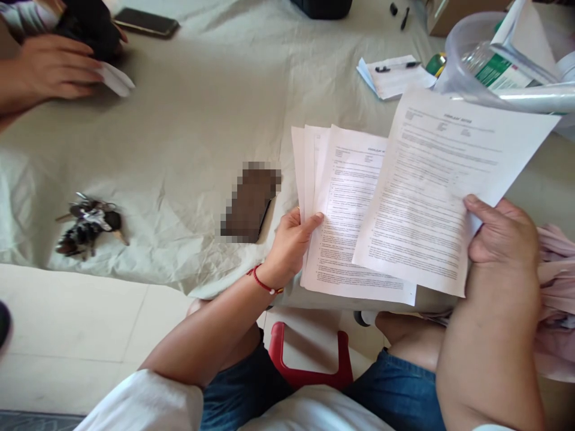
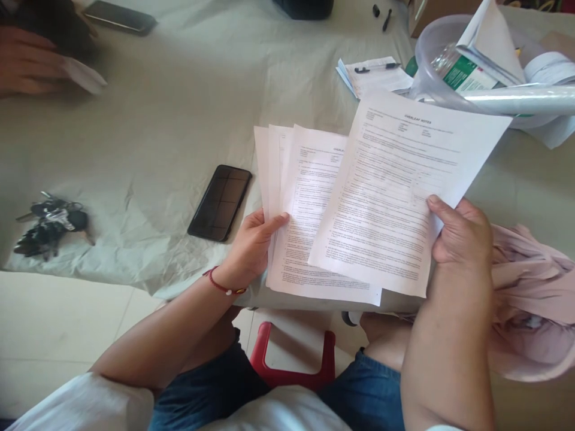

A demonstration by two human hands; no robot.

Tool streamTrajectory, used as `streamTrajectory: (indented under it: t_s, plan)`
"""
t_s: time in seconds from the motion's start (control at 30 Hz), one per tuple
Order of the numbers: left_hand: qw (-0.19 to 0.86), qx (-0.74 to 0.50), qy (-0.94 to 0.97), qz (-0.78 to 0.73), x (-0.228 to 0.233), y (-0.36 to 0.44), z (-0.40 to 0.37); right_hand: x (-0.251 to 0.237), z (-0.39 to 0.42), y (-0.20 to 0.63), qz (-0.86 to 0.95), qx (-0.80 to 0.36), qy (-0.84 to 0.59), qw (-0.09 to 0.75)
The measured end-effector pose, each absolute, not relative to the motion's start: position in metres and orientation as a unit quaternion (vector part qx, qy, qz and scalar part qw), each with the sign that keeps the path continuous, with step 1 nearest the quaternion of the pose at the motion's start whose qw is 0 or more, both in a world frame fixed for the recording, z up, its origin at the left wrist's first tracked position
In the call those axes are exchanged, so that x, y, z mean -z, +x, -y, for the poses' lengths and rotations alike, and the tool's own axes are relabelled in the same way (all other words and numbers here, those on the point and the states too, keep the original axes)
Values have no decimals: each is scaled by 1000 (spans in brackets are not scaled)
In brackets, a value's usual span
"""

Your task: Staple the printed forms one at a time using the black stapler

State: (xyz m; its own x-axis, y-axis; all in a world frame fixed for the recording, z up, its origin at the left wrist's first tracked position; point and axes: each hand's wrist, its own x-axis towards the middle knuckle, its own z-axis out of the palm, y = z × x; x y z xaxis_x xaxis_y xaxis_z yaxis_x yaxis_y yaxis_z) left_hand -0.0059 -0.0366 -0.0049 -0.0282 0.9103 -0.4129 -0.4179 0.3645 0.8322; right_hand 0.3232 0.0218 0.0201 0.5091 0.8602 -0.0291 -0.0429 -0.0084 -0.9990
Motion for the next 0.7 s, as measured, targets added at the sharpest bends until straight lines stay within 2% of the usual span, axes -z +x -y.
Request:
streamTrajectory:
  t_s: [0.4,0.7]
  plan:
    - [655,-506,234,-509,5,-3,36,-19,-11,301,388,-465,-632,483]
    - [659,-497,236,-514,4,-2,35,-7,-6,297,463,-419,-653,429]
